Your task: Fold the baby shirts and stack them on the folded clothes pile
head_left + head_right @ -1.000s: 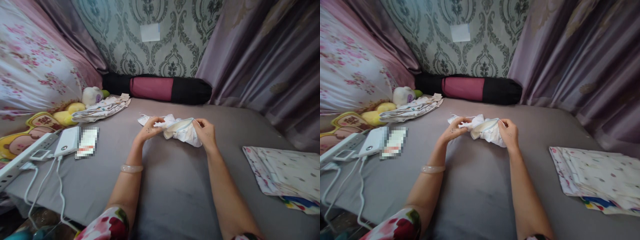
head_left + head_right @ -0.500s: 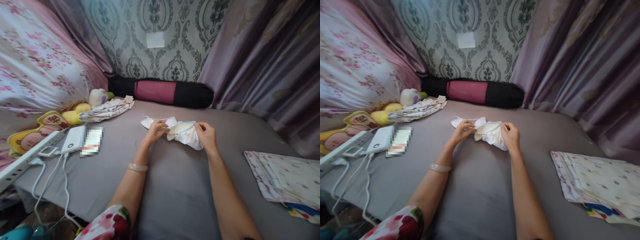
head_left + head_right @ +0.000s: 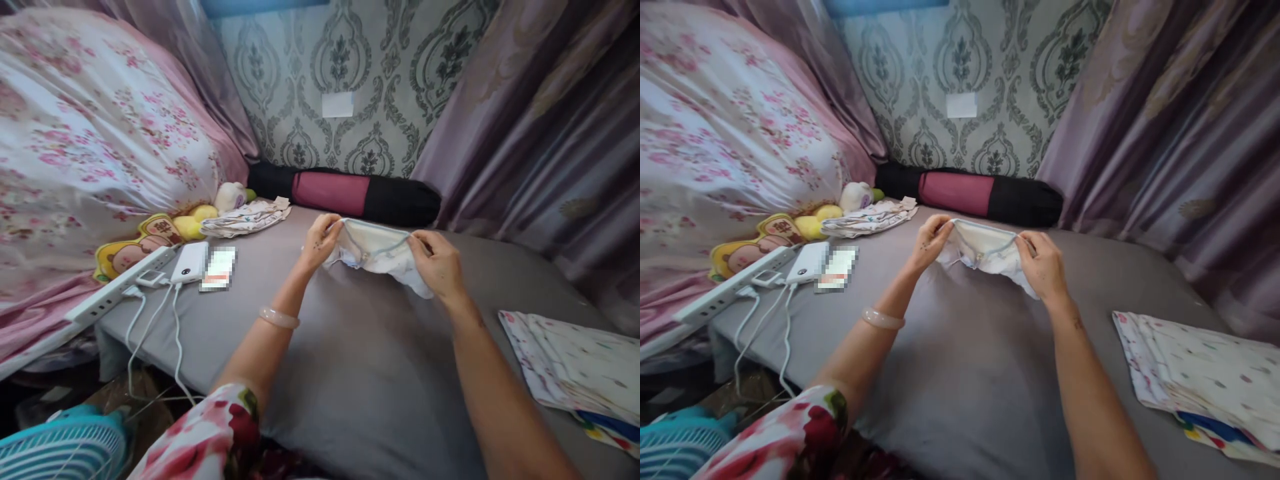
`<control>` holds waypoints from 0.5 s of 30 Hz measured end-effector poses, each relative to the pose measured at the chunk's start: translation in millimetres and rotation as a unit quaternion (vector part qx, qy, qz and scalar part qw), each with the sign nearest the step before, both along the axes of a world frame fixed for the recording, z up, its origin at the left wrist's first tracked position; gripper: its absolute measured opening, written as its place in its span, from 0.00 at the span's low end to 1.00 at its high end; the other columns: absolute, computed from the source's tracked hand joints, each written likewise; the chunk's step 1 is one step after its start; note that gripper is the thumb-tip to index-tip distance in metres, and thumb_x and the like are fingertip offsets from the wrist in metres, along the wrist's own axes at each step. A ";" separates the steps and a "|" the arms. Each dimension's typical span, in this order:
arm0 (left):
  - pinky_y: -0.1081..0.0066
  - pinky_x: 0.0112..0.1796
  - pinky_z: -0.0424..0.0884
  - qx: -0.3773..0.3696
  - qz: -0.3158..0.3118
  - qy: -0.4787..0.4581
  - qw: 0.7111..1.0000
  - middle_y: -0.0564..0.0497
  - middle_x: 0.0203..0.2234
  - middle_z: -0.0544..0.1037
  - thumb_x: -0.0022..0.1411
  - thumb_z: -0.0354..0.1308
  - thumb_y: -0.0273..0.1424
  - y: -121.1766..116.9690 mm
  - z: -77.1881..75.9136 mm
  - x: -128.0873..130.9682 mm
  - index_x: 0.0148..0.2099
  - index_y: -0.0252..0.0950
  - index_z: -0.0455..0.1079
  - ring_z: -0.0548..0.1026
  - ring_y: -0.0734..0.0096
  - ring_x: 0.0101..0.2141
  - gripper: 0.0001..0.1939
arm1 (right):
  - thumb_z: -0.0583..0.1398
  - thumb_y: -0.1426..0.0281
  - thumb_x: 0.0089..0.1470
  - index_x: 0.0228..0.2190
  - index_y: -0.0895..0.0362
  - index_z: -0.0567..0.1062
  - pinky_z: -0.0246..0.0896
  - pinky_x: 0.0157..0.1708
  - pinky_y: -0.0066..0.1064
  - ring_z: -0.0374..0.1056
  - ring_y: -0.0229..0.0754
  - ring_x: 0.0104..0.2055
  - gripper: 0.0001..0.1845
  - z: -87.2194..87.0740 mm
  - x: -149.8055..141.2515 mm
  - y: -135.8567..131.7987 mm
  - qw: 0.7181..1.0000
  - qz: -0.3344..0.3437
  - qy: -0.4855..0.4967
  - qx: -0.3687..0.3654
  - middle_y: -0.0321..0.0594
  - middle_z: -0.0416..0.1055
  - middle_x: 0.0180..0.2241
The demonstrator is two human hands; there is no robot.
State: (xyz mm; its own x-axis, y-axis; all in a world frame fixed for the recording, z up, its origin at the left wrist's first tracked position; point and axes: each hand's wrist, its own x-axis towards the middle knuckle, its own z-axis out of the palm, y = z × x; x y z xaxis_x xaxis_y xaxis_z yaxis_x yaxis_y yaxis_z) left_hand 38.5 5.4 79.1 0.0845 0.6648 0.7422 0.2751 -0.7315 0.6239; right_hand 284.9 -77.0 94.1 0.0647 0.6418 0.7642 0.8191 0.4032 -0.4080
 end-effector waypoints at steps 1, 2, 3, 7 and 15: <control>0.70 0.39 0.67 0.020 0.017 0.005 1.000 0.50 0.32 0.73 0.65 0.54 0.32 -4.4 11.5 -1.8 0.38 0.36 0.71 0.71 0.70 0.36 0.07 | 0.54 0.58 0.60 0.35 0.52 0.77 0.64 0.41 0.38 0.71 0.46 0.38 0.15 9.3 -1.6 -3.1 1.000 -0.001 -0.007 0.010 0.42 0.76 0.35; 0.70 0.40 0.66 0.037 0.033 0.019 0.999 0.50 0.31 0.73 0.65 0.55 0.32 -9.3 23.7 -4.0 0.37 0.37 0.71 0.70 0.70 0.36 0.06 | 0.55 0.58 0.60 0.35 0.52 0.77 0.65 0.41 0.38 0.71 0.46 0.38 0.15 19.1 -2.9 -6.4 1.000 -0.003 -0.011 0.019 0.42 0.76 0.35; 0.69 0.41 0.66 0.053 0.047 0.035 0.997 0.50 0.31 0.72 0.64 0.55 0.31 -14.5 36.5 -6.8 0.36 0.37 0.71 0.70 0.69 0.36 0.06 | 0.55 0.57 0.60 0.36 0.51 0.77 0.65 0.41 0.38 0.71 0.46 0.38 0.15 29.4 -3.7 -9.9 1.000 -0.005 -0.014 0.025 0.41 0.76 0.35; 0.68 0.41 0.67 0.090 0.051 0.112 0.988 0.49 0.32 0.72 0.63 0.57 0.32 -30.7 86.9 -23.1 0.35 0.36 0.72 0.70 0.68 0.38 0.06 | 0.58 0.55 0.57 0.35 0.51 0.78 0.65 0.38 0.36 0.72 0.45 0.36 0.15 71.8 -1.5 -22.3 1.000 0.012 -0.022 -0.002 0.40 0.77 0.34; 0.74 0.25 0.62 -0.109 -0.103 0.161 0.976 0.54 0.19 0.68 0.56 0.65 0.34 -13.2 110.3 -47.1 0.28 0.35 0.72 0.66 0.75 0.23 0.09 | 0.60 0.48 0.50 0.31 0.55 0.80 0.60 0.24 0.30 0.69 0.41 0.27 0.23 106.3 12.4 -23.6 0.964 0.130 0.000 -0.232 0.38 0.76 0.27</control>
State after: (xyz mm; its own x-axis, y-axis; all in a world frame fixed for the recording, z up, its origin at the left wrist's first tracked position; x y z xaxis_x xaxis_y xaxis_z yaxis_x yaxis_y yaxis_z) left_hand -8.6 -7.9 189.4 0.4379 0.7482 0.4984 0.3437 -0.6516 0.6762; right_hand 297.3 -100.5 200.3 -0.1444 0.9088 0.3914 0.7150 0.3692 -0.5937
